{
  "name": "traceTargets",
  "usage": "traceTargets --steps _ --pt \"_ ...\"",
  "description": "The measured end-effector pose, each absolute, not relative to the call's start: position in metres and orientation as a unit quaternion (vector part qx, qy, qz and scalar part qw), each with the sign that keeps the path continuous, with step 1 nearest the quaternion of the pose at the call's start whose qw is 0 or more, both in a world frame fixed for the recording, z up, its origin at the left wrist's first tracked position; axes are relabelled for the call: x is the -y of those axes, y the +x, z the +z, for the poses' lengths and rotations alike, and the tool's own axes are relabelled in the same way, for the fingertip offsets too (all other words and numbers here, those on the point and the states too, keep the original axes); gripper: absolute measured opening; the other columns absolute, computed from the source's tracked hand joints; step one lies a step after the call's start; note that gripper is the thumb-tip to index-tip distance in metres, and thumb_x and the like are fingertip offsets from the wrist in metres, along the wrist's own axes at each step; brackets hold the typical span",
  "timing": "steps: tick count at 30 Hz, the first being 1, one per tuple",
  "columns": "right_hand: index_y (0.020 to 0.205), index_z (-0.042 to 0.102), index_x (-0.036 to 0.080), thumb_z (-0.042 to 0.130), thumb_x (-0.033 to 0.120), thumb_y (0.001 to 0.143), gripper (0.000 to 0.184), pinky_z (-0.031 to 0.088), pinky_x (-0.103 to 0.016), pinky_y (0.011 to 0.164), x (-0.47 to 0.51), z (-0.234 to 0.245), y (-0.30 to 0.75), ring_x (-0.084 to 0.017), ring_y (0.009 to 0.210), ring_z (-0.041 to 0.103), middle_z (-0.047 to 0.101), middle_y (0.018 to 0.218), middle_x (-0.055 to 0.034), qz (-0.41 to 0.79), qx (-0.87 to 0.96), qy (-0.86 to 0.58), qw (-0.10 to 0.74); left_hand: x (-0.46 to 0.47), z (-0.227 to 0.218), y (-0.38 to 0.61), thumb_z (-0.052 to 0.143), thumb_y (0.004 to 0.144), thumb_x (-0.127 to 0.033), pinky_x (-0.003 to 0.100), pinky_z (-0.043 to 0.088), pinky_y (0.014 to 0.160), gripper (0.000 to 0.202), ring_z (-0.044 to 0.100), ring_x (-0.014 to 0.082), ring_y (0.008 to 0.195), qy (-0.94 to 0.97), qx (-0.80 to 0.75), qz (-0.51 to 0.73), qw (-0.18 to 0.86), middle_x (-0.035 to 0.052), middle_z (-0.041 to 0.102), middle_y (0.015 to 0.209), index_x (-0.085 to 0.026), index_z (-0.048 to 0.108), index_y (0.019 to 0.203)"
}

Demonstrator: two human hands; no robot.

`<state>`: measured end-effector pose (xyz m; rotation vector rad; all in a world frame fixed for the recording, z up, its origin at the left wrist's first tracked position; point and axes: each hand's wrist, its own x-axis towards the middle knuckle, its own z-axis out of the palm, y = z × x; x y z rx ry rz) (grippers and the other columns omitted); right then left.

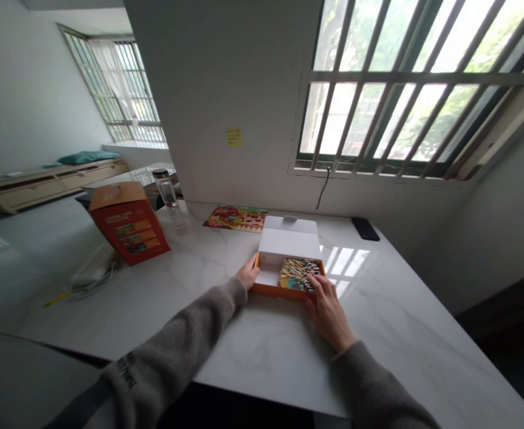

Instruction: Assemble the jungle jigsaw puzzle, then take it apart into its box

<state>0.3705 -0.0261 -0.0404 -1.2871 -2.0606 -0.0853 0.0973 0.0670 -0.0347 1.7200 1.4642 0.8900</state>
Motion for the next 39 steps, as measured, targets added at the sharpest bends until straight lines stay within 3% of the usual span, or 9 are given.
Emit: traceTargets --steps 13,18,21,23,26,30,34,39 --pt "0.148 0.038 0.023 0.049 0.031 0.094 0.056 0.043 -0.054 0.107 -0.002 -0.045 0.423 -0.033 0.127 0.045 0.050 0.136 -0.0144 -0.082 0.766 -0.532 0.351 -0.103 -0.030 0.159 0.041 0.088 -0.020 0.028 0.035 0.115 0.067 0.048 0.0243 0.137 0.701 -0.545 0.317 0.335 0.0149 0.048 0.150 -0.007 0.034 0.153" --pt "0.145 0.041 0.021 0.050 0.042 0.094 0.056 0.028 -0.061 0.114 -0.003 -0.036 0.420 -0.036 0.140 0.034 0.051 0.140 -0.0136 -0.152 0.713 -0.573 0.375 -0.108 -0.036 0.179 0.039 0.094 -0.026 0.032 0.038 0.112 0.060 0.051 0.0253 0.133 0.707 -0.568 0.302 0.292 0.0141 0.051 0.148 -0.013 0.037 0.152" --pt "0.141 0.044 0.021 0.049 0.036 0.095 0.049 0.022 -0.063 0.116 0.005 -0.028 0.402 -0.036 0.140 0.036 0.052 0.139 -0.0132 -0.185 0.697 -0.556 0.413 -0.113 -0.036 0.173 0.027 0.102 -0.032 0.031 0.038 0.112 0.053 0.051 0.0223 0.133 0.727 -0.568 0.299 0.242 0.0115 0.051 0.148 -0.016 0.041 0.150" --pt "0.137 0.047 0.024 0.051 0.027 0.093 0.044 0.027 -0.061 0.116 0.012 -0.025 0.381 -0.034 0.135 0.043 0.057 0.132 -0.0118 -0.176 0.729 -0.503 0.429 -0.124 -0.033 0.152 0.024 0.103 -0.031 0.028 0.037 0.112 0.049 0.052 0.0179 0.130 0.751 -0.558 0.293 0.198 0.0084 0.058 0.141 -0.018 0.051 0.142" --pt "0.134 0.050 0.026 0.051 0.016 0.091 0.043 0.034 -0.059 0.112 0.021 -0.024 0.343 -0.030 0.125 0.052 0.061 0.121 -0.0096 -0.114 0.807 -0.418 0.402 -0.151 -0.025 0.099 0.046 0.097 -0.027 0.034 0.038 0.111 0.032 0.055 0.0232 0.123 0.777 -0.562 0.250 0.131 0.0095 0.066 0.125 -0.017 0.068 0.118" --pt "0.128 0.054 0.023 0.046 0.010 0.091 0.039 0.047 -0.052 0.099 0.027 -0.028 0.305 -0.027 0.109 0.057 0.064 0.109 -0.0101 -0.008 0.856 -0.377 0.354 -0.192 -0.015 0.038 0.056 0.090 -0.019 0.035 0.041 0.108 0.018 0.056 0.0246 0.118 0.811 -0.555 0.171 0.063 0.0093 0.068 0.114 -0.018 0.073 0.096" --pt "0.118 0.060 0.023 0.043 0.007 0.092 0.035 0.052 -0.039 0.078 0.030 -0.028 0.294 -0.023 0.087 0.057 0.063 0.092 -0.0078 0.080 0.876 -0.379 0.287 -0.228 -0.011 0.027 0.061 0.088 -0.022 0.035 0.043 0.105 0.014 0.056 0.0240 0.118 0.839 -0.532 0.110 0.026 0.0080 0.067 0.116 -0.020 0.071 0.098" --pt "0.113 0.061 0.024 0.044 0.006 0.093 0.031 0.050 -0.038 0.082 0.034 -0.021 0.294 -0.023 0.093 0.056 0.061 0.098 -0.0074 0.139 0.863 -0.416 0.249 -0.271 -0.012 0.041 0.063 0.088 -0.029 0.037 0.045 0.105 0.030 0.055 0.0262 0.121 0.848 -0.525 0.072 0.000 0.0126 0.062 0.127 -0.016 0.066 0.115"
